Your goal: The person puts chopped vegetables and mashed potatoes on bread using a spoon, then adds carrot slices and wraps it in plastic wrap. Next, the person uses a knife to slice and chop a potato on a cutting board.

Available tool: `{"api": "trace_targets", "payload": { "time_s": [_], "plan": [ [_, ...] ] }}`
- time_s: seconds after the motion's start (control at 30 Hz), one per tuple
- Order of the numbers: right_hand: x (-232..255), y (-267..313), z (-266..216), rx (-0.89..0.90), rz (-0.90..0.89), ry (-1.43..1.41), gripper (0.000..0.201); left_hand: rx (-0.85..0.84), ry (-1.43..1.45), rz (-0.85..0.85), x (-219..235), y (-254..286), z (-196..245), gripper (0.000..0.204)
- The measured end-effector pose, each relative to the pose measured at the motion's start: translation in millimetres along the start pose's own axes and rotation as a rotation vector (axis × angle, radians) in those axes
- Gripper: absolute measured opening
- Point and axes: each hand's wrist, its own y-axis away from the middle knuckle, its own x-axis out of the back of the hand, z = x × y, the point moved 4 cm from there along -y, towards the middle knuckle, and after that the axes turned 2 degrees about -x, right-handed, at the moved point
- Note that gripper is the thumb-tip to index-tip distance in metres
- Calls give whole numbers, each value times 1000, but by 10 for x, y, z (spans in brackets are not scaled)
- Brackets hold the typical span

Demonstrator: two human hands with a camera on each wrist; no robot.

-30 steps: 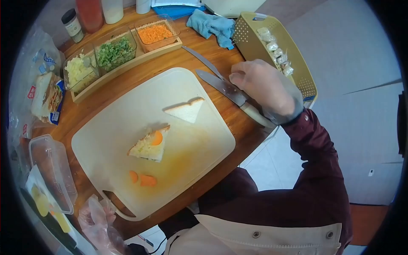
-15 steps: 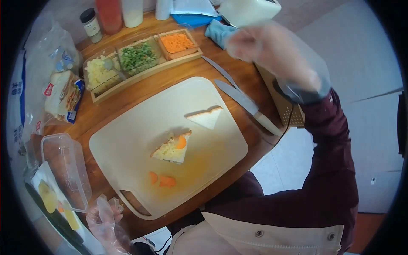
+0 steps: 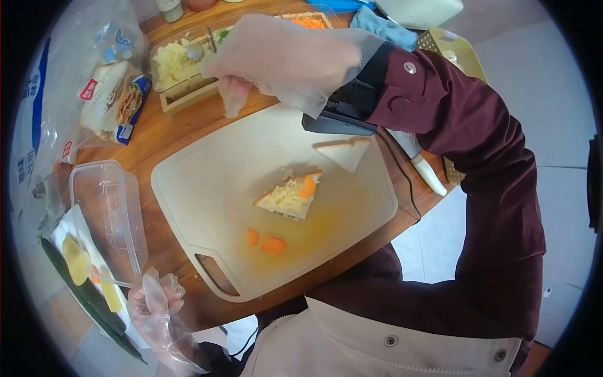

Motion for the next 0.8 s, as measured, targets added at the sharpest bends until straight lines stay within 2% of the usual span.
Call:
{"api": "trace_targets", "payload": {
  "time_s": [0.07,0.1,0.2,0.27,0.3,0.37,0.4,0.47,0.53,0.6,0.67,0.73,0.8],
  "plan": [
    [46,29,-25,209,89,114,31,-4,-23,38,-39,-2,-4,24],
    [50,62,-11,207,89,111,31,-26,-62,68,-65,8,10,24],
    [249,369,-76,-113,180,63,21,-37,-85,92,-55,-22,11,24],
    [354,648,-38,-325,225,33,23,-12,-66,89,-20,-36,-38,24],
    [380,786,1,-327,216,32,23,-26,-45,54,8,-57,-62,23],
    [435,1053,72,-275,107,279,26,-25,-25,17,15,-57,-64,22],
    [446,1173,115,-276,95,276,26,-26,-86,6,11,-46,-29,21],
    [378,1367,123,-140,-4,275,31,-21,-149,-6,5,-60,48,19],
    [294,1424,90,-122,-70,161,32,105,-177,-64,-12,-108,48,20],
    [210,1460,72,-145,-117,276,36,68,-179,-85,-46,-90,19,23],
    [195,1431,54,-241,-171,107,31,25,-180,-104,44,-109,-80,27],
    [180,1408,18,-198,-185,165,21,-36,-315,-64,288,-251,-235,26],
    [148,1390,2,-155,-199,220,12,-11,-225,-113,395,-285,-308,26]
  ]
}}
